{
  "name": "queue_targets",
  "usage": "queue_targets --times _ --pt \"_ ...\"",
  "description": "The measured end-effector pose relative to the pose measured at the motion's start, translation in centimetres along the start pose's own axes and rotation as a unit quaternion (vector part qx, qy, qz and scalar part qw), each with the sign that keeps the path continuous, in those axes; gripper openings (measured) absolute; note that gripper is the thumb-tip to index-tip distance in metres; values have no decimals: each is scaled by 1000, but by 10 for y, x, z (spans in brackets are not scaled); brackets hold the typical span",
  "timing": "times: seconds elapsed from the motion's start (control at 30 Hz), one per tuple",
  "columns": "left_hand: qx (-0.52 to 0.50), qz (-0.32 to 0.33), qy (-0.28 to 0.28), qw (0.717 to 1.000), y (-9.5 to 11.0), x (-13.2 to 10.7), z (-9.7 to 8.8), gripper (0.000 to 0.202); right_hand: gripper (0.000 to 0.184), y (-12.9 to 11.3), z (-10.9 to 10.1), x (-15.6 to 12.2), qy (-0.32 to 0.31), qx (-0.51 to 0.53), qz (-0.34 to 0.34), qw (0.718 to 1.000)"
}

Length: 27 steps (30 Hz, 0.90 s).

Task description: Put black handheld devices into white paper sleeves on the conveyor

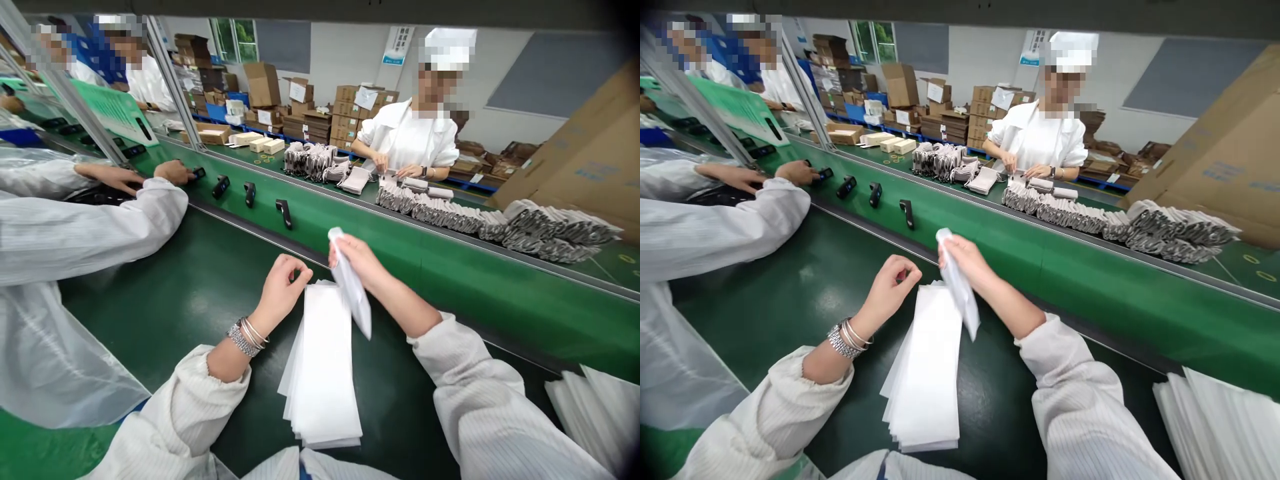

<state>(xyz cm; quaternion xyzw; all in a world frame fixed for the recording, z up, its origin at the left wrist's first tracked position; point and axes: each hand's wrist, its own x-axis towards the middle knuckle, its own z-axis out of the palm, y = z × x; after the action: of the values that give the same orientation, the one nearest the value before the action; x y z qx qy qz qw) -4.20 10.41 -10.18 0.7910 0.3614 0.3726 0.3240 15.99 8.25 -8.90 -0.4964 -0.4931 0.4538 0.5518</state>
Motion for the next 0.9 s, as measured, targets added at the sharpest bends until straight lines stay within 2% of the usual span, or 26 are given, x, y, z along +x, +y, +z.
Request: queue_targets --times 0.07,0.1,0.17,0.23,0.27,0.3,0.37,0.43,0.53,0.6,0.7,0.77,0.83,0.9 --pt "61 -28 -55 996 -8 -2 2 18 30 -1 -31 27 89 -142 -22 986" --pt "89 -38 -80 992 -11 -4 4 23 29 0 -46 42 123 -238 -25 963" --pt "129 -39 -115 984 -13 -6 8 27 27 7 -64 68 154 -431 -12 889" --pt "142 -19 -130 981 -13 -8 12 13 24 18 -62 91 142 -566 -12 812" --pt "143 -8 -133 981 -12 -8 14 7 23 23 -53 101 124 -601 -20 790" --pt "143 1 -132 981 -11 -8 15 9 25 28 -40 111 103 -615 -33 781" --pt "148 11 -125 981 -10 -8 16 13 36 37 -8 130 59 -603 -45 794" --pt "157 13 -118 980 -10 -8 15 14 48 45 23 148 33 -569 -22 821" --pt "175 -2 -116 978 -12 -10 13 13 54 55 48 172 57 -473 26 879" --pt "188 -18 -126 974 -13 -11 12 20 53 61 47 181 79 -401 44 911" --pt "182 -22 -155 971 -15 -11 12 16 54 66 30 173 84 -342 61 934" --pt "182 0 -157 971 -15 -9 13 22 61 63 17 149 76 -253 40 964" --pt "197 29 -143 970 -15 -8 14 32 76 56 5 114 42 -114 -9 993" --pt "203 54 -134 968 -15 -7 14 35 93 45 -2 75 1 8 -54 999"
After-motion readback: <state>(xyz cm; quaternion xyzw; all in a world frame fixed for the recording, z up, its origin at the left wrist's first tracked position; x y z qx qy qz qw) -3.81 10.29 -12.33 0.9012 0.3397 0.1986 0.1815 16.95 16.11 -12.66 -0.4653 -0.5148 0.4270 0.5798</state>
